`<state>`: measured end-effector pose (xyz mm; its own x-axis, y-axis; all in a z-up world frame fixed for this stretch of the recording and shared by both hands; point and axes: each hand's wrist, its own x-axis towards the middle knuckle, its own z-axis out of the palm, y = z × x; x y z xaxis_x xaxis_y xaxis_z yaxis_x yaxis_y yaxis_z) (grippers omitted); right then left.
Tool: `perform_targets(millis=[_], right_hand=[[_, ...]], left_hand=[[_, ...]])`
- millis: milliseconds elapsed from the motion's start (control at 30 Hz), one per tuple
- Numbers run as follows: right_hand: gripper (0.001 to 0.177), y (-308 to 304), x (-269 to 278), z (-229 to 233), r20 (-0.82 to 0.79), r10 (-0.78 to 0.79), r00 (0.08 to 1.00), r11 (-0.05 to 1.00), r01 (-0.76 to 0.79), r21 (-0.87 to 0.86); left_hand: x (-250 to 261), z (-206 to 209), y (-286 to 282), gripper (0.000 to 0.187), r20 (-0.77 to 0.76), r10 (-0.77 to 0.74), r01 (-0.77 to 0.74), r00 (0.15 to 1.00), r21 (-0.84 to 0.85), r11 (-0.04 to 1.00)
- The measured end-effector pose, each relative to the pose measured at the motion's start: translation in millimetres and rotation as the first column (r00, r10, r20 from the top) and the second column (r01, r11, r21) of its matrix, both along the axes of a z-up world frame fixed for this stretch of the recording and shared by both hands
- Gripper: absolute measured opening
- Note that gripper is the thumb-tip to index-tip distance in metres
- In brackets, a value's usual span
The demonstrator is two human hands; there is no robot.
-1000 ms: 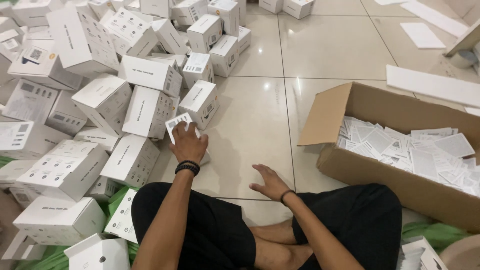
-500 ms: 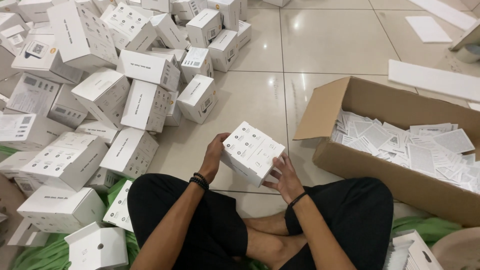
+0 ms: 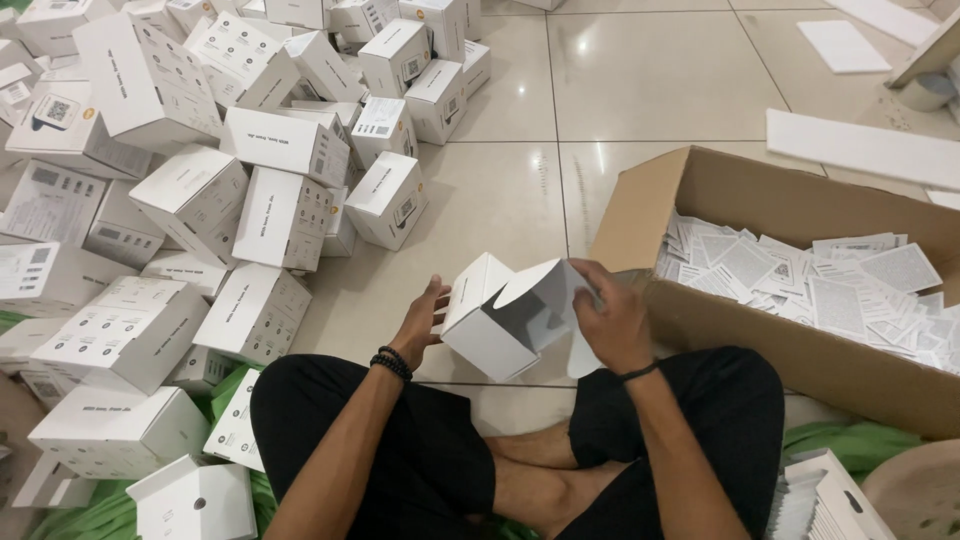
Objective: The person places documentation and items into product boxes and sorts them.
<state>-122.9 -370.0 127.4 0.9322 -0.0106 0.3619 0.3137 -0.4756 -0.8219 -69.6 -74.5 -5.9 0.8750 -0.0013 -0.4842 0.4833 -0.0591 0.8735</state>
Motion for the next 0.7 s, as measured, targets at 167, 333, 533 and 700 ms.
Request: perform_targets(millis=[167, 333, 533, 700], right_hand=[[0.037, 23.3, 13.8, 83.6, 0.243, 0.153, 0.958, 0.937, -0.063, -0.344], [0.026, 51.6, 71.8, 72.2, 0.166, 0.163, 0.973, 0.794, -0.029, -0.607], [0.072, 20.1, 119.9, -17.8, 0.456, 0.085, 0.886, 0.514, 0.353, -0.781], [0.039, -90.1, 114.5, -31.9, 0.349, -0.120, 0.930, 0.768, 0.309, -0.560]], left_hand=[[-24.1, 29.7, -21.0, 0.102, -0.033, -0.161, 0.164, 0.986, 0.126, 0.978], [-27.1, -2.1, -35.4, 0.097, -0.059, -0.290, 0.295, 0.955, 0.170, 0.940], [-22.1, -34.4, -66.0, 0.083, 0.041, -0.535, 0.331, 0.844, 0.745, 0.579], [-14.3, -42.1, -91.6, 0.073, 0.151, -0.386, 0.167, 0.910, 0.719, 0.675]])
